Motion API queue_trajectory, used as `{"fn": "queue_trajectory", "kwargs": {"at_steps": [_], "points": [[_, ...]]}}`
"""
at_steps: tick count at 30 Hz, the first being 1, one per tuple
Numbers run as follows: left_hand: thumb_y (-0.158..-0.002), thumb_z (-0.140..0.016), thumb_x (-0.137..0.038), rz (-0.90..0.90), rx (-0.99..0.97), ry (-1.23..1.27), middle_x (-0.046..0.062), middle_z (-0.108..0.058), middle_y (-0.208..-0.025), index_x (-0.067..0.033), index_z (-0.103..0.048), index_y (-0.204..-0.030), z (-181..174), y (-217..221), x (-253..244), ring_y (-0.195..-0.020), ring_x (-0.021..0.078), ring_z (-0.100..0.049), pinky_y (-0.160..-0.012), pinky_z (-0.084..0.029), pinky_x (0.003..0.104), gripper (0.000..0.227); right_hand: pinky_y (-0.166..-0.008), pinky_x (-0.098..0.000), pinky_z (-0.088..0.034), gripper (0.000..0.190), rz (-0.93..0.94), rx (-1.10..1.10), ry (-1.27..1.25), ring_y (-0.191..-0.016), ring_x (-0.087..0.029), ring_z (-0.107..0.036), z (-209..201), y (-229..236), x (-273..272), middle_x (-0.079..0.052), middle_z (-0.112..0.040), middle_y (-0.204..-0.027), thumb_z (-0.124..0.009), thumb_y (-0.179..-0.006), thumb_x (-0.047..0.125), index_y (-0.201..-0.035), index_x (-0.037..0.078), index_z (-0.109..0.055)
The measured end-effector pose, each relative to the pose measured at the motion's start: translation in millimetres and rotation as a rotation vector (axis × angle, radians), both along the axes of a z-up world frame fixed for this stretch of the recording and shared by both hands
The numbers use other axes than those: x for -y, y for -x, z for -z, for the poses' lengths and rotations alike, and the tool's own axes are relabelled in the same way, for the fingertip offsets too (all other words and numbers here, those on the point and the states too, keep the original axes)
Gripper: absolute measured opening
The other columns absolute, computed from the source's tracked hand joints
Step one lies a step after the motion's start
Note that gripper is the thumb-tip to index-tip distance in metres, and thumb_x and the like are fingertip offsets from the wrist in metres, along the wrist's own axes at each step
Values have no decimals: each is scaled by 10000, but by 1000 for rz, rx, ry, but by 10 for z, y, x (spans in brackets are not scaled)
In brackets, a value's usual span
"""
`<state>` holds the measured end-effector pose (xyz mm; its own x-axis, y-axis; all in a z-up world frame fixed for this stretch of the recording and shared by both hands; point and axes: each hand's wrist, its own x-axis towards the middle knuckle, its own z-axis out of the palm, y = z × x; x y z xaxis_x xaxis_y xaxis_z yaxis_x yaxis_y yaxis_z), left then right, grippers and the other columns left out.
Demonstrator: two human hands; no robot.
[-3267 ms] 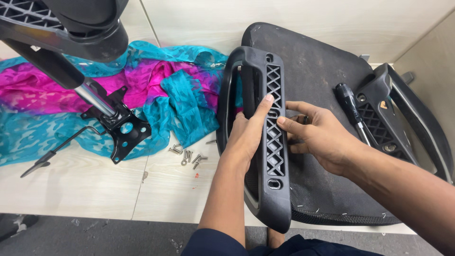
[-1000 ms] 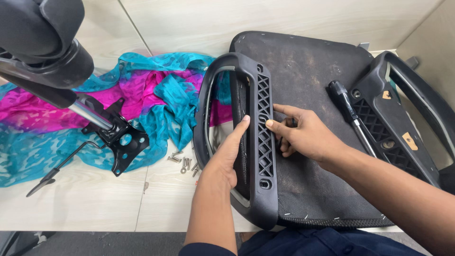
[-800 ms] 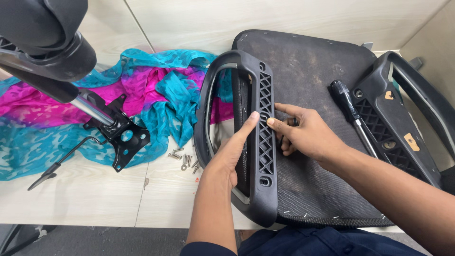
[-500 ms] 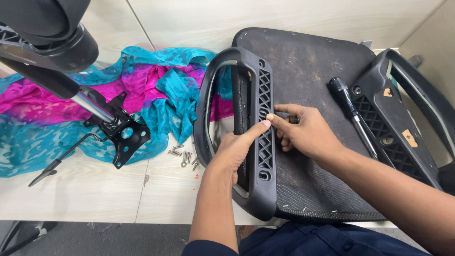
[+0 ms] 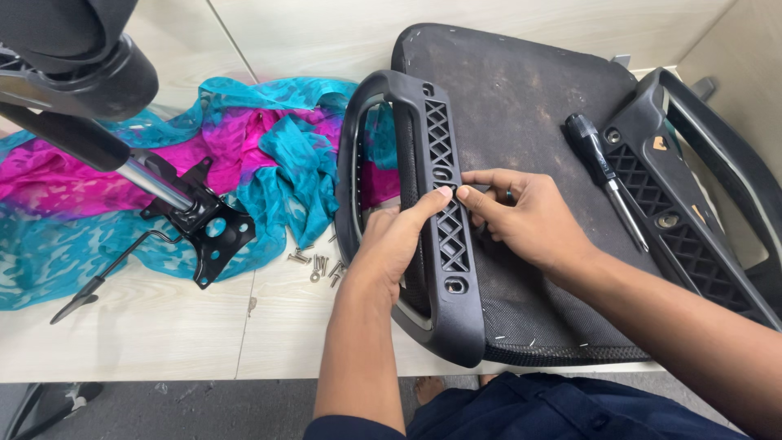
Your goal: The person uses a screwdriver to tighten a screw into a black plastic chair armrest. They then pick up a second armrest, align it with the chair seat, and insert a screw by hand to begin securing it.
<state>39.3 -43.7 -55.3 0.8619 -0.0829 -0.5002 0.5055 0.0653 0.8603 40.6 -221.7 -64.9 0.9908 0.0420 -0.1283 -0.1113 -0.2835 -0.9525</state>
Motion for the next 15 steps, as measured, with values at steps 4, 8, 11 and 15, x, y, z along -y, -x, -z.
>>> {"fn": "queue_trajectory", "kwargs": {"at_steps": [4,8,11,15], "points": [[-776,-732,-389,13,12,12,121,-782,-874,-9,-763,-1063,-48,13,1,-728,187,-738,-661,-586,323,477,-554,-196,-461,449,-35,-32,-15,-622,-44,-556,-20,-5,60,-5,-715,-765,-720,-895,275,-1279,42,-722],[-788,-722,-408,5,-7,-25,125,-776,-889,-11,-766,-1063,-52,16,16,-749,199,-734,-690,-578,332,485,-544,-212,-452,491,-37,-57,1,-624,-53,-553,-41,26,47,-25,-718,-779,-747,-874,280,-1309,56,-713],[-810,-693,-438,-2,29,-50,111,-779,-900,-13,-766,-1067,-40,8,34,-785,186,-735,-735,-571,318,502,-568,-225,-457,524,-31,-82,53,-650,-59,-574,-74,40,49,-32,-733,-797,-765,-849,273,-1325,67,-692],[-836,-650,-475,-2,88,-102,97,-783,-914,-16,-764,-1079,-28,-14,61,-828,166,-735,-778,-551,288,533,-702,-204,-518,563,-95,9,-12,-750,-52,-630,-94,73,62,-24,-758,-844,-783,-846,244,-1340,13,-642]]}}
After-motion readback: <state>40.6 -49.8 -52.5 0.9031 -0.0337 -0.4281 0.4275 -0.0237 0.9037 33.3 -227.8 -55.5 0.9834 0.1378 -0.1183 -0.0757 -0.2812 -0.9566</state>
